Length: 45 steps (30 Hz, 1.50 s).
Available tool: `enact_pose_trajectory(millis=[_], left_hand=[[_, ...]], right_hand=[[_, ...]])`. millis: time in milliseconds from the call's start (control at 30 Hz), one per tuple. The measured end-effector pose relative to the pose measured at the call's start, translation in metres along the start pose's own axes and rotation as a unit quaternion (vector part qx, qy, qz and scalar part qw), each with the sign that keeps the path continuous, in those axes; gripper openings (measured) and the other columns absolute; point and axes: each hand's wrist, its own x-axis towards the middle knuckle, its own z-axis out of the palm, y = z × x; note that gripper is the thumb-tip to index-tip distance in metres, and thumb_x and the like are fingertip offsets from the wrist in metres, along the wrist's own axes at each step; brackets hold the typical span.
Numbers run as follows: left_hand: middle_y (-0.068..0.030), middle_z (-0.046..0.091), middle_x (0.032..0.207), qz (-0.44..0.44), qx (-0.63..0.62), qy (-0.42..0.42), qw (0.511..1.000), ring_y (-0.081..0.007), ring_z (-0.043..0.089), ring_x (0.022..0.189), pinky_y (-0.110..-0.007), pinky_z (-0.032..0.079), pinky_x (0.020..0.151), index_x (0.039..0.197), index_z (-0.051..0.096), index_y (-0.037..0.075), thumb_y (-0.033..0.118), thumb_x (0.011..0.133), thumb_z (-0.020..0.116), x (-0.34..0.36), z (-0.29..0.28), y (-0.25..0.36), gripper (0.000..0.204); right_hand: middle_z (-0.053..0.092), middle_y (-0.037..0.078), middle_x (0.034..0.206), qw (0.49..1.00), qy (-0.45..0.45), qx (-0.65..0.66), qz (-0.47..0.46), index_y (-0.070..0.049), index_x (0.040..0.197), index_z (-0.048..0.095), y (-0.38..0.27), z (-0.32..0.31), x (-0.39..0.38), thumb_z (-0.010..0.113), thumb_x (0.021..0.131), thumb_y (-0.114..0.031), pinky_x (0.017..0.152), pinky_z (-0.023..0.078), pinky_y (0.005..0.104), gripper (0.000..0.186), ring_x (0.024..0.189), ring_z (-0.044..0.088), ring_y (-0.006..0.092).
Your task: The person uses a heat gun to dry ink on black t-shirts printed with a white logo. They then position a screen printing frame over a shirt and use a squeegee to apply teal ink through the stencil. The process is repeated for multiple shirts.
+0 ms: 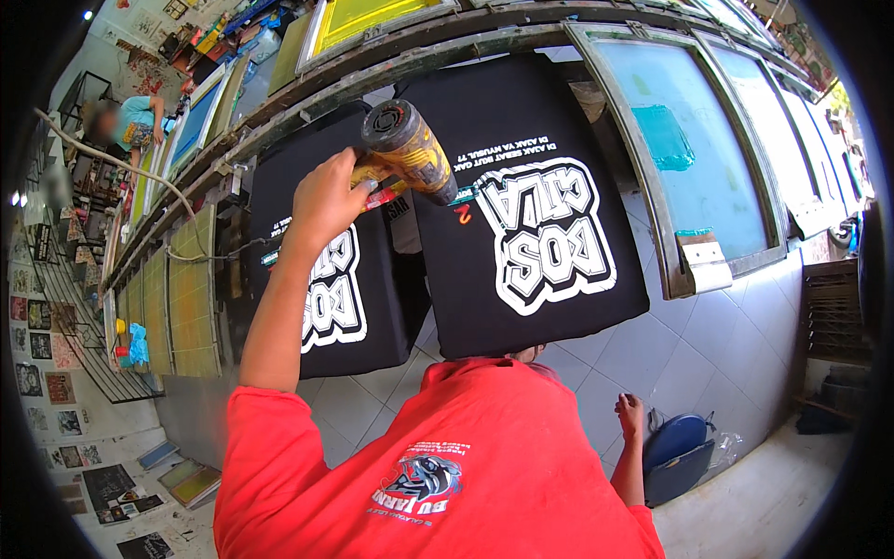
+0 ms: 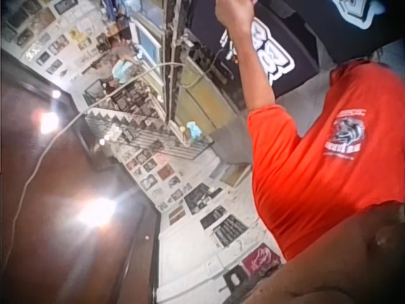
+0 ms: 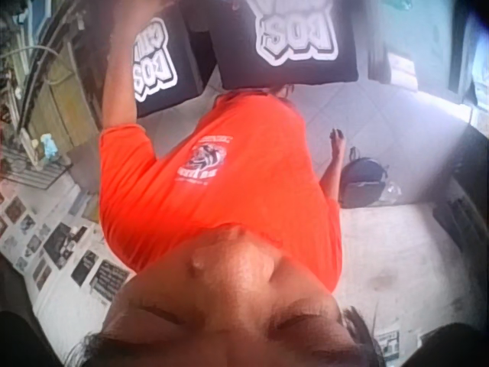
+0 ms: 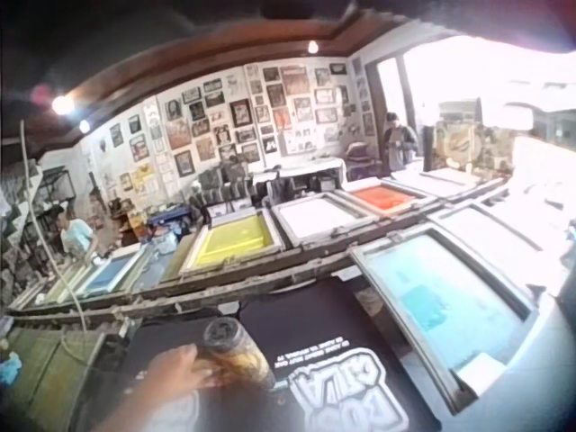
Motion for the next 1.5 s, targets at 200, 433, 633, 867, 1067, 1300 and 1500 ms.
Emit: enact_pose_trajectory(millis=[200, 433, 633, 867, 1067, 1300, 1500], left_hand=[[-0.0182, 0.061, 0.094, 0.000, 0.006, 0.008, 1.000, -0.0368, 0.058, 0.088, -0.046, 0.046, 0.074, 0.097, 0.052, 0.002, 0.016, 0.074, 0.061, 0.005, 0.000, 0.006, 0.028], [-0.0174, 0.061, 0.093, 0.008, 0.009, -0.011, 1.000, -0.0372, 0.058, 0.088, -0.046, 0.046, 0.074, 0.096, 0.052, 0.001, 0.015, 0.074, 0.061, 0.002, -0.003, 0.000, 0.027], [-0.0178, 0.060, 0.094, 0.009, 0.007, -0.003, 1.000, -0.0371, 0.058, 0.089, -0.046, 0.046, 0.073, 0.095, 0.051, 0.001, 0.016, 0.075, 0.061, 0.002, -0.001, -0.004, 0.026], [-0.0177, 0.061, 0.094, 0.005, 0.004, 0.008, 1.000, -0.0370, 0.058, 0.089, -0.047, 0.046, 0.073, 0.094, 0.051, 0.001, 0.016, 0.075, 0.060, 0.002, 0.003, 0.000, 0.026], [-0.0175, 0.061, 0.094, 0.003, 0.006, 0.009, 1.000, -0.0365, 0.058, 0.088, -0.046, 0.046, 0.073, 0.094, 0.051, 0.001, 0.017, 0.075, 0.060, 0.004, 0.004, 0.006, 0.026], [-0.0194, 0.060, 0.094, -0.003, -0.004, 0.000, 1.000, -0.0386, 0.057, 0.090, -0.047, 0.045, 0.075, 0.095, 0.051, 0.001, 0.017, 0.074, 0.061, 0.003, 0.005, 0.008, 0.028], [-0.0206, 0.060, 0.093, -0.008, -0.011, -0.007, 1.000, -0.0394, 0.056, 0.091, -0.048, 0.044, 0.074, 0.094, 0.050, 0.000, 0.018, 0.074, 0.062, 0.003, 0.005, 0.011, 0.028]], right_hand=[[0.059, 0.006, 0.069, 0.998, -0.046, -0.047, 0.021, 0.003, 0.090, 0.061, 0.011, 0.037, -0.015, 0.056, 0.087, -0.020, 0.054, 0.045, 0.0264, 0.024, 0.059, 0.055, 0.0127], [0.059, 0.007, 0.069, 0.998, -0.036, -0.030, 0.051, 0.005, 0.092, 0.061, 0.032, 0.039, -0.028, 0.057, 0.087, -0.020, 0.056, 0.047, 0.0280, 0.026, 0.060, 0.056, 0.0135], [0.059, 0.006, 0.069, 0.997, -0.019, -0.047, 0.059, 0.004, 0.091, 0.060, 0.031, 0.028, -0.028, 0.056, 0.087, -0.021, 0.054, 0.046, 0.0270, 0.025, 0.059, 0.056, 0.0130], [0.060, 0.005, 0.069, 0.998, -0.012, -0.024, 0.051, 0.002, 0.092, 0.061, 0.019, 0.035, -0.029, 0.057, 0.086, -0.022, 0.052, 0.042, 0.0258, 0.025, 0.059, 0.056, 0.0119], [0.060, 0.006, 0.069, 0.998, -0.025, -0.033, 0.050, 0.002, 0.092, 0.061, 0.026, 0.041, -0.032, 0.057, 0.087, -0.021, 0.053, 0.044, 0.0261, 0.025, 0.060, 0.056, 0.0125], [0.059, 0.007, 0.069, 0.998, -0.012, -0.032, 0.057, 0.004, 0.091, 0.060, 0.036, 0.035, -0.034, 0.056, 0.087, -0.020, 0.055, 0.047, 0.0270, 0.025, 0.059, 0.056, 0.0135], [0.060, 0.008, 0.069, 0.998, -0.010, -0.028, 0.051, 0.005, 0.091, 0.061, 0.035, 0.031, -0.032, 0.056, 0.087, -0.020, 0.055, 0.047, 0.0272, 0.026, 0.059, 0.057, 0.0138]])
